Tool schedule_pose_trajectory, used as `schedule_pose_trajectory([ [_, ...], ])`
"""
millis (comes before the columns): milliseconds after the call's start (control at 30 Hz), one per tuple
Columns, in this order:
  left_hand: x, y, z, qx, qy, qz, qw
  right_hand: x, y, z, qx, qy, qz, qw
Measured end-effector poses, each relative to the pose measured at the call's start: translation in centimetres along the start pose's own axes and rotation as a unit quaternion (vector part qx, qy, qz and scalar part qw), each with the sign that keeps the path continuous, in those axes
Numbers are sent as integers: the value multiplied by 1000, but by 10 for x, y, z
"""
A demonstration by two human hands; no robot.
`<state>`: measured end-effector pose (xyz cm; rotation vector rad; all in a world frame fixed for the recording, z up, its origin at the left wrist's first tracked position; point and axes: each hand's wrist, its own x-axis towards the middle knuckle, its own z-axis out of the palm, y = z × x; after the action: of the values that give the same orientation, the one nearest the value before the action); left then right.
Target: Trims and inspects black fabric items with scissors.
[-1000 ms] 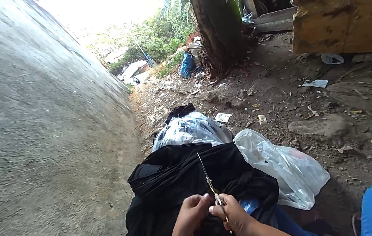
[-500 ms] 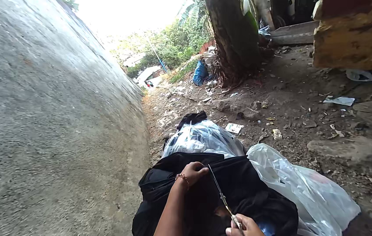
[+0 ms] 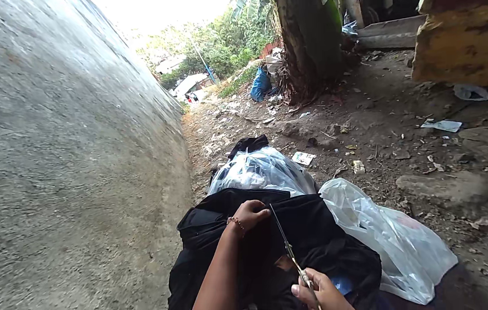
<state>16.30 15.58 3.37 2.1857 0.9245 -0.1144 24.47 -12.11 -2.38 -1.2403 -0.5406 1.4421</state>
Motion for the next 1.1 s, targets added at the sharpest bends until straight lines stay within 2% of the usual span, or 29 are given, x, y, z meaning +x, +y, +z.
schedule_pose_trajectory([
  [300, -3, 3, -3, -53, 28, -18, 998, 10, -11, -5, -40, -62, 25, 997],
  [467, -3, -4, -4, -117, 71, 20, 990, 19, -19, -10, -63, -98, 70, 991],
  [600, -4, -3, -3, -135, 66, 25, 988, 21, -16, -10, -52, -89, 76, 992],
  [867, -7, 4, -4, -160, 58, 7, 985, 39, -35, 1, -32, -77, 57, 995],
  [1100, -4, -2, 1, -157, 81, -1, 984, 36, -28, 9, -23, -24, 14, 999],
])
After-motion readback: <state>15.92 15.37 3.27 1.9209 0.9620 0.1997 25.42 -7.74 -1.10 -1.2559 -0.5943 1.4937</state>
